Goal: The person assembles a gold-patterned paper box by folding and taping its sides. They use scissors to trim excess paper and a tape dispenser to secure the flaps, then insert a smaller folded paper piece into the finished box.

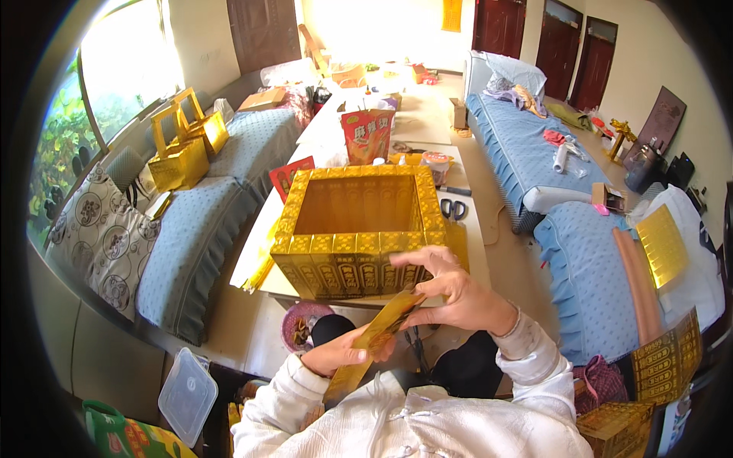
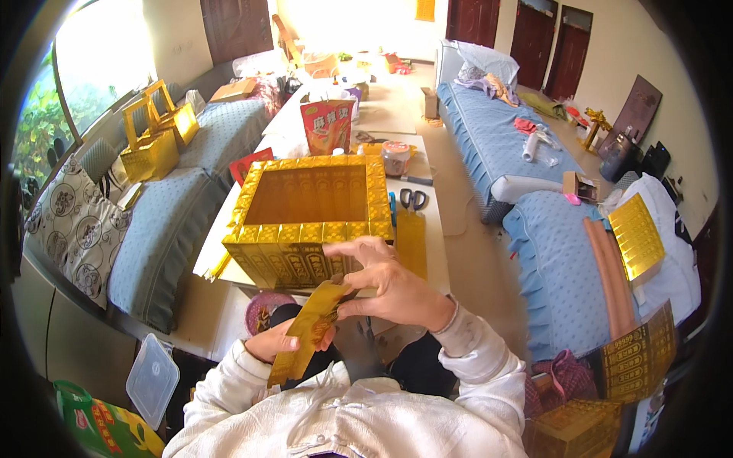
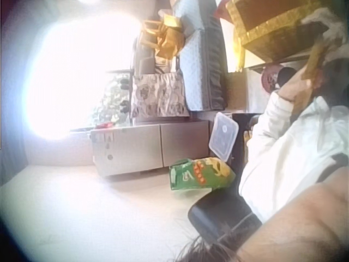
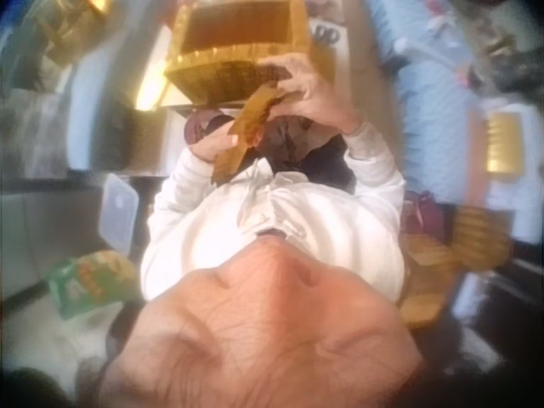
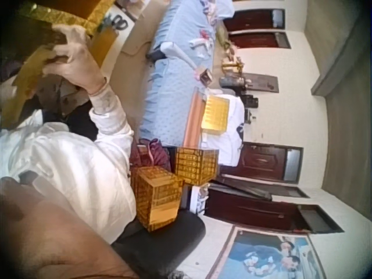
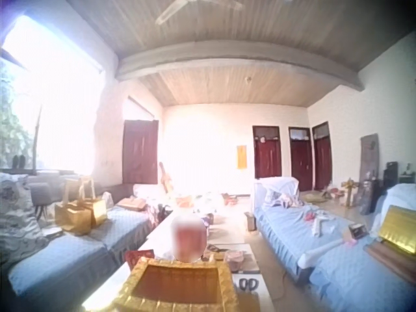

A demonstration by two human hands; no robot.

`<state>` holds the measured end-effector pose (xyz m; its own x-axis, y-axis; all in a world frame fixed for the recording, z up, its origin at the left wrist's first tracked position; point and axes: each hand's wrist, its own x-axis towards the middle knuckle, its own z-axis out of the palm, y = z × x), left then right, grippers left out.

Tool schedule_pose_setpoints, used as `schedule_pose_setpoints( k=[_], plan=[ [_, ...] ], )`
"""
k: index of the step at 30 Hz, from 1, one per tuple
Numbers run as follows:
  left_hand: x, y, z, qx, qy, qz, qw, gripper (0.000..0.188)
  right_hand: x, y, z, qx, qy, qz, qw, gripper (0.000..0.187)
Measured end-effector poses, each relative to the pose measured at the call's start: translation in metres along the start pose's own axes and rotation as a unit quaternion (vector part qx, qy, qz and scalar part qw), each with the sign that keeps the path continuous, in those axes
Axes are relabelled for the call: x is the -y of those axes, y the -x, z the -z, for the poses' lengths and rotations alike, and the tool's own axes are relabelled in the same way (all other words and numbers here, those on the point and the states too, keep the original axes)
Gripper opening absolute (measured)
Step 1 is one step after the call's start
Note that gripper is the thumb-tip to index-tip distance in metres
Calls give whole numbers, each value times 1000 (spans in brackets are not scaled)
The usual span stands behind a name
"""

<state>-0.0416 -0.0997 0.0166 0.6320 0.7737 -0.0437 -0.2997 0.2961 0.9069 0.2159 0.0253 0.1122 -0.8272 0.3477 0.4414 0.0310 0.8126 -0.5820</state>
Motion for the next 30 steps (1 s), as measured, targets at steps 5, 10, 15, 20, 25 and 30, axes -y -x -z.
schedule_pose_setpoints(
  k=[5, 10, 15, 20, 25, 30],
  plan=[
    [-14, 2, -9, 14, -46, 28, 998, 87, 8, -10, 2, 137, -59, -18, 989, 26],
    [-16, 8, -12, -17, -109, 23, 994, 78, 11, -20, 10, 216, -29, 14, 976, 19],
    [-16, 7, -15, -26, -134, -6, 991, 75, 21, -25, 17, 212, -16, 28, 977, 18],
    [-14, 8, -15, -59, -125, -17, 990, 74, 28, -33, 25, 225, 13, 42, 973, 24],
    [-30, 10, -24, -231, -118, -90, 962, 89, 8, -34, 11, 32, -94, 36, 994, 37],
    [-48, -15, -24, -383, -103, -262, 880, 61, -6, -15, -81, -61, -348, -102, 930, 80]
  ],
)
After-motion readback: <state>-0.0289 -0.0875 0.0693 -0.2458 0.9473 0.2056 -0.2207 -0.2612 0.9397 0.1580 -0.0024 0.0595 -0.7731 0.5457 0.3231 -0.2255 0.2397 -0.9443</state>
